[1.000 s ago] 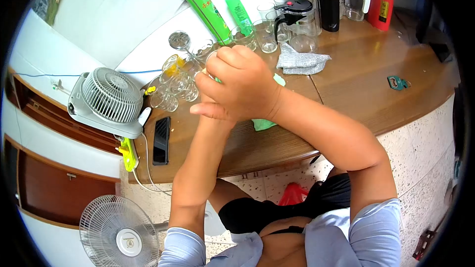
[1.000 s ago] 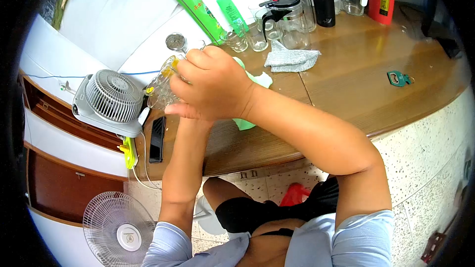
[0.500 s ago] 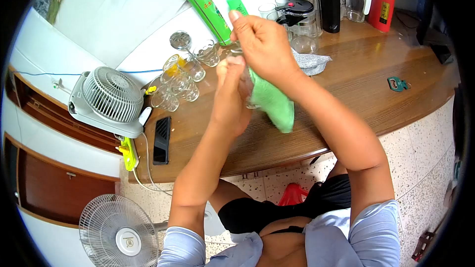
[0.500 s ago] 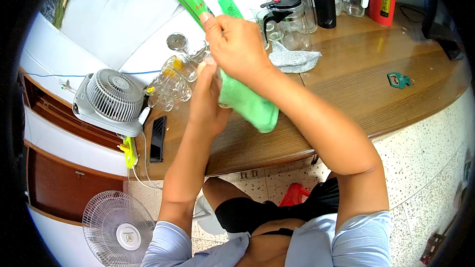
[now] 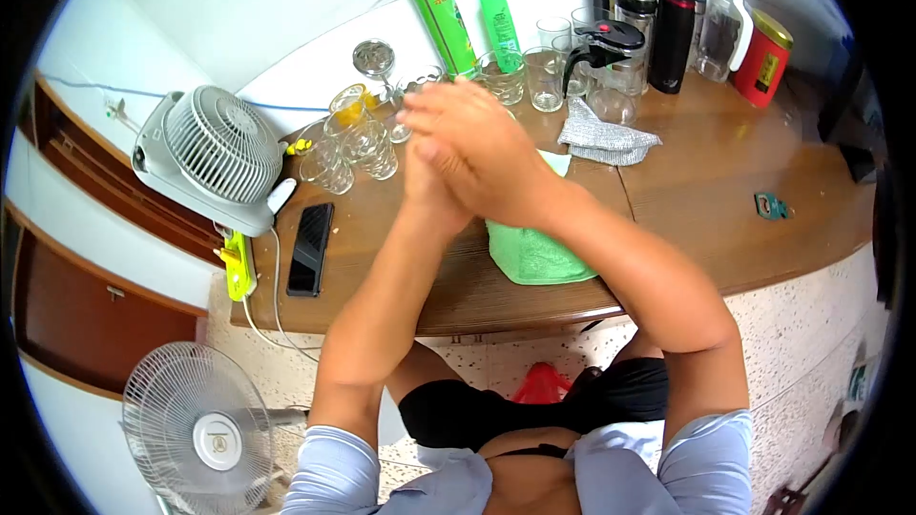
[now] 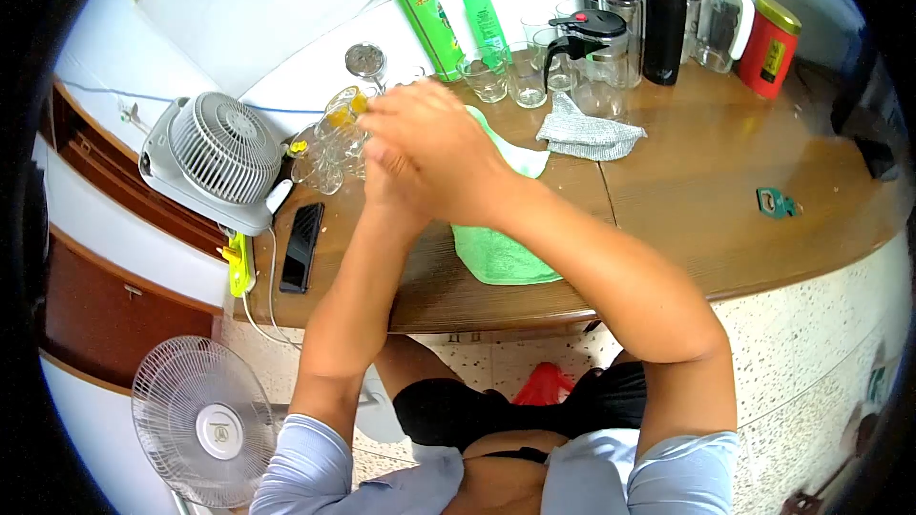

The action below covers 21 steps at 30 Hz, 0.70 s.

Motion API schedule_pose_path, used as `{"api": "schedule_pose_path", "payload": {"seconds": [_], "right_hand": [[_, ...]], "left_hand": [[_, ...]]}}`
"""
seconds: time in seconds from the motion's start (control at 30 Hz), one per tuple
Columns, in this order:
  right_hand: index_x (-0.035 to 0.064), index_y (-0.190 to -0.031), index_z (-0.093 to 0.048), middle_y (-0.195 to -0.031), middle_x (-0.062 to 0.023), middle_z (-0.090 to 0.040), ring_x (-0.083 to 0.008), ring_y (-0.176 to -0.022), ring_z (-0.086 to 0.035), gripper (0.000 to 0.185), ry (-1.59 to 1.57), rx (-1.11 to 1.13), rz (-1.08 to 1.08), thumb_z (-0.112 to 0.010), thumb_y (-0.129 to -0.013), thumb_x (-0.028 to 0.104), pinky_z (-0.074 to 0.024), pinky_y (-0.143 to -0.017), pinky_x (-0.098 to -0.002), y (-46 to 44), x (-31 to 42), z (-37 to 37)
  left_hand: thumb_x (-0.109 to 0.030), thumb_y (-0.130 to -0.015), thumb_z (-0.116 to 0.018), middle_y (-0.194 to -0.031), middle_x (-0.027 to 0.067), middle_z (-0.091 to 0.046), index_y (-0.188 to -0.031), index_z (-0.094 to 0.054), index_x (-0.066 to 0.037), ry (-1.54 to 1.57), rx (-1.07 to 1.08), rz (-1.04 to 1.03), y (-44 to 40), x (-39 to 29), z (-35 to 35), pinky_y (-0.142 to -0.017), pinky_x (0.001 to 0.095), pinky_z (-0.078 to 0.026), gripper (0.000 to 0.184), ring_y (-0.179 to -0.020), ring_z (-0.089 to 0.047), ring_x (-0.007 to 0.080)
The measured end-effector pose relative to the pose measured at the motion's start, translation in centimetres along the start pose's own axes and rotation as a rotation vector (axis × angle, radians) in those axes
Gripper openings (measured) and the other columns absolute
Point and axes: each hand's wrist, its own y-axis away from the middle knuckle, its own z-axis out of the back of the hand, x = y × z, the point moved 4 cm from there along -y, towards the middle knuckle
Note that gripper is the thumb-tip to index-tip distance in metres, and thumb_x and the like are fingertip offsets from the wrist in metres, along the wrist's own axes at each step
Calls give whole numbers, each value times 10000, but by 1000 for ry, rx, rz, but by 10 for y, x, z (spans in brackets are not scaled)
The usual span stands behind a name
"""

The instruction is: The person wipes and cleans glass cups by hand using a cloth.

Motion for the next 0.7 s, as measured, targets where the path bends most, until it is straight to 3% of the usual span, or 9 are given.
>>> {"api": "schedule_pose_path", "payload": {"seconds": [0.1, 0.2, 0.23, 0.33, 0.37, 0.4, 0.5, 0.63, 0.7], "right_hand": [[27, -1294, -715, -1342, -201, -682, -380, -1268, -607, 372, -116, 36, -118, -565, -1076, 287, -406, -1170, -491, -3, -22, 9], [33, -1330, -701, -1408, -195, -643, -360, -1320, -574, 394, -233, 117, -282, -554, -1088, 308, -401, -1170, -477, -4, -28, 16], [38, -1394, -668, -1493, -161, -575, -284, -1403, -498, 430, -187, 180, -302, -470, -1142, 325, -383, -1178, -398, -5, -30, 19], [23, -1431, -632, -1464, -146, -588, -266, -1389, -508, 454, -310, 154, -433, -444, -1157, 333, -388, -1173, -378, -6, -44, 23], [10, -1456, -601, -1428, -139, -605, -237, -1369, -524, 476, -455, 141, -576, -429, -1165, 345, -397, -1166, -363, 1, -56, 22], [-2, -1439, -607, -1386, -149, -632, -239, -1329, -561, 504, -610, 79, -757, -428, -1162, 378, -416, -1153, -363, 1, -52, 22], [-49, -1393, -613, -1424, -175, -598, -235, -1188, -626, 564, -654, 76, -821, -429, -1156, 429, -491, -1068, -362, 5, -70, 25], [-49, -1511, -487, -1491, -201, -552, -272, -1285, -599, 667, -688, 59, -934, -471, -1127, 496, -477, -1109, -381, -1, -35, 17], [-48, -1564, -416, -1543, -211, -509, -272, -1346, -556, 638, -577, 66, -783, -457, -1144, 431, -473, -1110, -369, 3, -39, 8]], "left_hand": [[-407, -1137, -393, -1338, 98, -631, -1405, -535, -61, 32, -175, 69, 9, 2, -6, -1083, 407, -508, 459, -1269, -622, 199], [-423, -1143, -390, -1349, 103, -627, -1438, -504, -69, -10, 32, 75, -1, -1, -2, -1085, 399, -506, 474, -1282, -617, 195], [-417, -1136, -425, -1260, 50, -619, -1371, -506, -120, 109, -33, 90, -5, 4, -3, -914, 353, -558, 388, -1105, -655, 156], [-475, -1143, -415, -1257, 93, -667, -1427, -504, -130, 97, 21, 134, -5, 11, 5, -937, 357, -566, 456, -1110, -678, 170], [-507, -1137, -422, -1149, 88, -679, -1447, -469, -165, 83, -10, 151, -2, 14, 1, -790, 315, -573, 464, -929, -683, 151], [-512, -1135, -423, -1123, 88, -674, -1466, -448, -173, 71, -13, 179, 1, 14, -2, -763, 310, -568, 474, -893, -676, 151], [-532, -1127, -437, -1024, 80, -643, -1522, -377, -155, 8, -22, 190, 4, 16, -7, -698, 298, -556, 549, -807, -652, 140], [-526, -1120, -468, -1032, 89, -624, -1510, -363, -79, -35, -57, 23, 1, 9, -1, -670, 282, -551, 603, -790, -647, 131], [-512, -1119, -484, -1042, 82, -618, -1500, -369, -67, -66, -114, 18, 0, 5, 7, -665, 280, -545, 597, -808, -640, 124]]}}
